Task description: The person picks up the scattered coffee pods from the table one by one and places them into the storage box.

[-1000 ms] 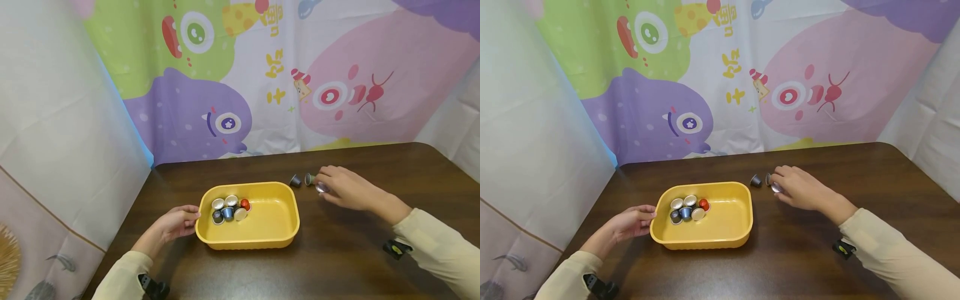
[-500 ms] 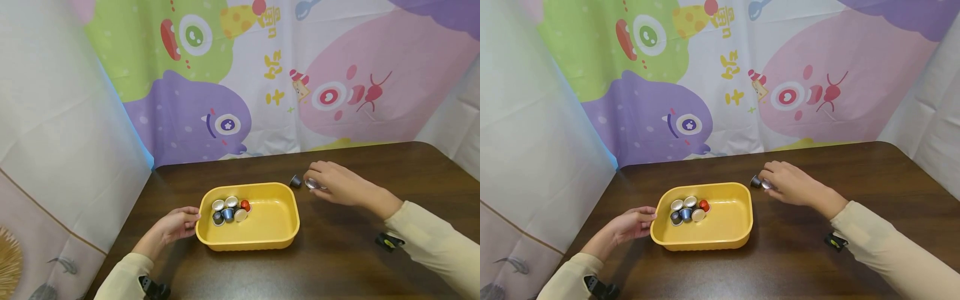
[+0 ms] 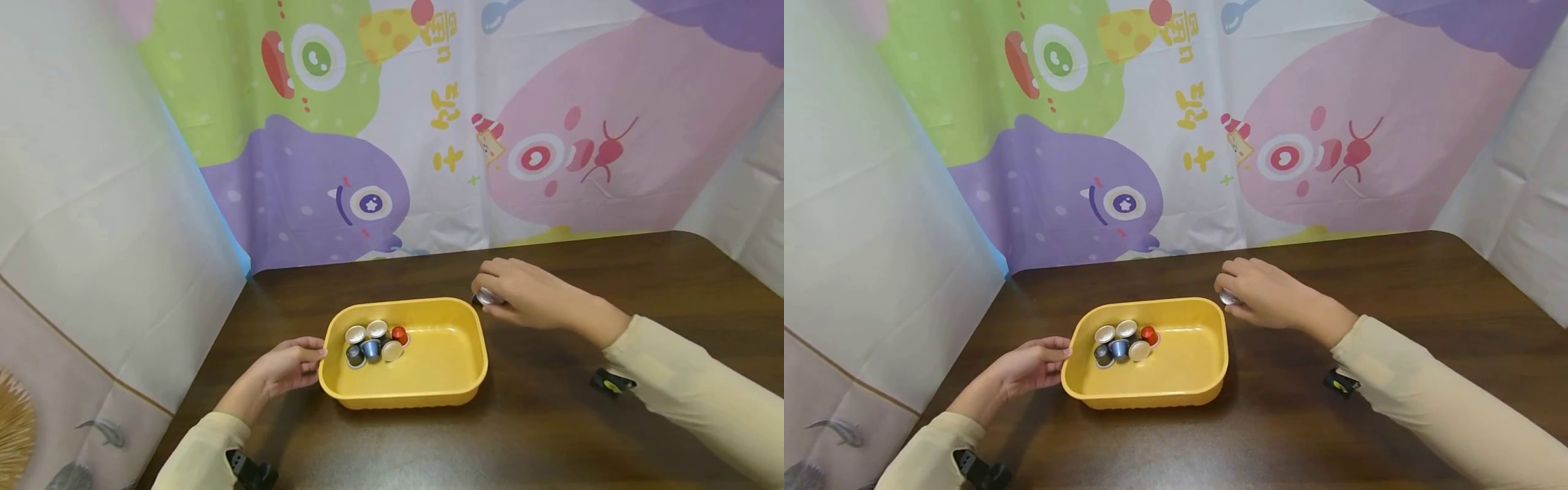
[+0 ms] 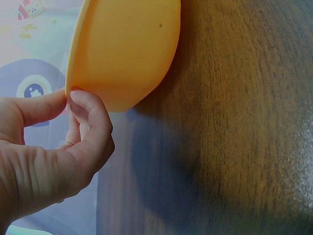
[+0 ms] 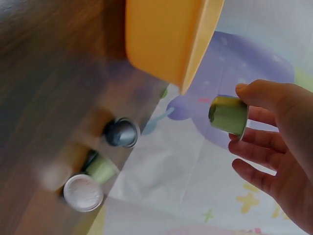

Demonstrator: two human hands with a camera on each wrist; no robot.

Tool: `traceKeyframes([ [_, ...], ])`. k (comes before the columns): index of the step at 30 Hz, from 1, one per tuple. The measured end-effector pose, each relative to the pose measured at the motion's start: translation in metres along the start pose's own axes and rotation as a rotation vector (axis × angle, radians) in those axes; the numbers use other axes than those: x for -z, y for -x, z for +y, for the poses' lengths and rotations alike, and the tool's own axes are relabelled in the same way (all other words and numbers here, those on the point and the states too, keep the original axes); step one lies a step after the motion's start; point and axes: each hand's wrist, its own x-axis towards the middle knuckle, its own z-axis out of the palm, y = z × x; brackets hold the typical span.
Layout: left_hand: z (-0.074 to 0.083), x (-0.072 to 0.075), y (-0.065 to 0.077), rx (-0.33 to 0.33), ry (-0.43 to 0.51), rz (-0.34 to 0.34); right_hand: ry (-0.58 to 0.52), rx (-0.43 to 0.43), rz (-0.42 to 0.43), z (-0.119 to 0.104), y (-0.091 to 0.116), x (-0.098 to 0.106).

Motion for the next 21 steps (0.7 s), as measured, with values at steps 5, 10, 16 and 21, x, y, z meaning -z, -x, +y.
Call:
traceKeyframes([
  [5, 0.001, 0.001, 0.0, -0.002, 0.0, -0.009, -0.008, -0.009, -0.052, -0.007, -0.014, 0.002],
  [10, 0.0, 0.001, 0.0, -0.004, 0.004, -0.01, -0.018, -0.017, -0.13, -0.014, -0.028, 0.004],
  [16, -0.001, 0.0, 0.0, -0.002, 0.007, -0.009, -0.025, -0.009, -0.202, -0.021, -0.043, 0.002],
  [21, 0.0, -0.001, 0.001, -0.004, -0.001, -0.009, -0.054, 0.006, -0.242, -0.025, -0.056, 0.0],
])
